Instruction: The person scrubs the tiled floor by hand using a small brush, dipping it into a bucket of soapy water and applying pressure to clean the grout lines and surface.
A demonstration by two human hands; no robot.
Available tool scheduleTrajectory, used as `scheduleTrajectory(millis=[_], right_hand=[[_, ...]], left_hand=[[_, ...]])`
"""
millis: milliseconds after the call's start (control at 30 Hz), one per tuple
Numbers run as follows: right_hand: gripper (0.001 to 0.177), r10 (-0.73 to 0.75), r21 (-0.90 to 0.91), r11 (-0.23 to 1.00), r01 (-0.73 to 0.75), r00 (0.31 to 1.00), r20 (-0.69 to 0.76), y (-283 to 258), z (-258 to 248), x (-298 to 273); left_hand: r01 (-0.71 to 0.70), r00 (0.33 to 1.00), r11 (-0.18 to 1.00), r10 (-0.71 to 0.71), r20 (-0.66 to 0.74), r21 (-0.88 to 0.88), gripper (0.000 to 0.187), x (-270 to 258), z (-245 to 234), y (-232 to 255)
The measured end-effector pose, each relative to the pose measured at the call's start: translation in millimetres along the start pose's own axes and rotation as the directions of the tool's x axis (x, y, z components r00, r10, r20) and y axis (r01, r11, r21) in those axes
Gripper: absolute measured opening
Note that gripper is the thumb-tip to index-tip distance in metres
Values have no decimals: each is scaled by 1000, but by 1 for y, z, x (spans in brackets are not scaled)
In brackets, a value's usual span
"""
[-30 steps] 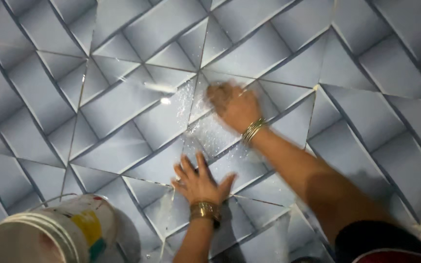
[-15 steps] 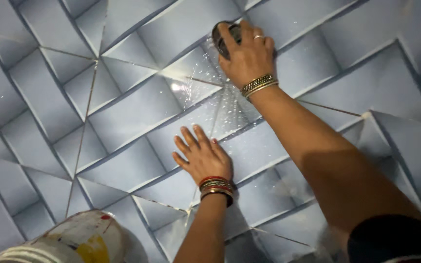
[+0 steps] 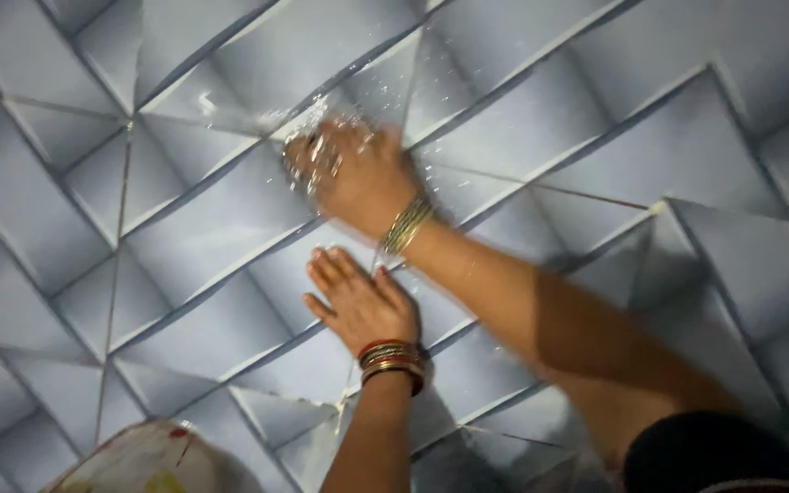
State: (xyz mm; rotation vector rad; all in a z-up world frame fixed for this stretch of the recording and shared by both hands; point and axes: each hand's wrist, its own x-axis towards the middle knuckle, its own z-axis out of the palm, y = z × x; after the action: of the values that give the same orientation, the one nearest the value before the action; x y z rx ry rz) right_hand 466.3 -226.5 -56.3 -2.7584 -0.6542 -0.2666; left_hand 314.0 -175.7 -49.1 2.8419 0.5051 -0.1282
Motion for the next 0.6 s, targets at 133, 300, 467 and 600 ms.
scheduleTrajectory(millis=[133, 300, 467, 600], right_hand=[[75, -115, 160, 984, 83, 972, 204, -6, -13, -24], [71, 194, -2, 981, -194, 977, 86, 31, -11, -13], [77, 13, 137, 990, -28, 994, 110, -36, -18, -61], [77, 58, 154, 986, -67, 996, 62, -7, -7, -31]], left_hand=[[-24, 1000, 1000, 24, -9, 1, 71, -3, -1, -3], [-49, 999, 999, 48, 20, 16, 67, 0, -6, -20], [347, 930, 937, -337, -144, 47, 60, 69, -19, -73], [633, 726, 769, -629, -277, -89, 59, 117, -20, -93]])
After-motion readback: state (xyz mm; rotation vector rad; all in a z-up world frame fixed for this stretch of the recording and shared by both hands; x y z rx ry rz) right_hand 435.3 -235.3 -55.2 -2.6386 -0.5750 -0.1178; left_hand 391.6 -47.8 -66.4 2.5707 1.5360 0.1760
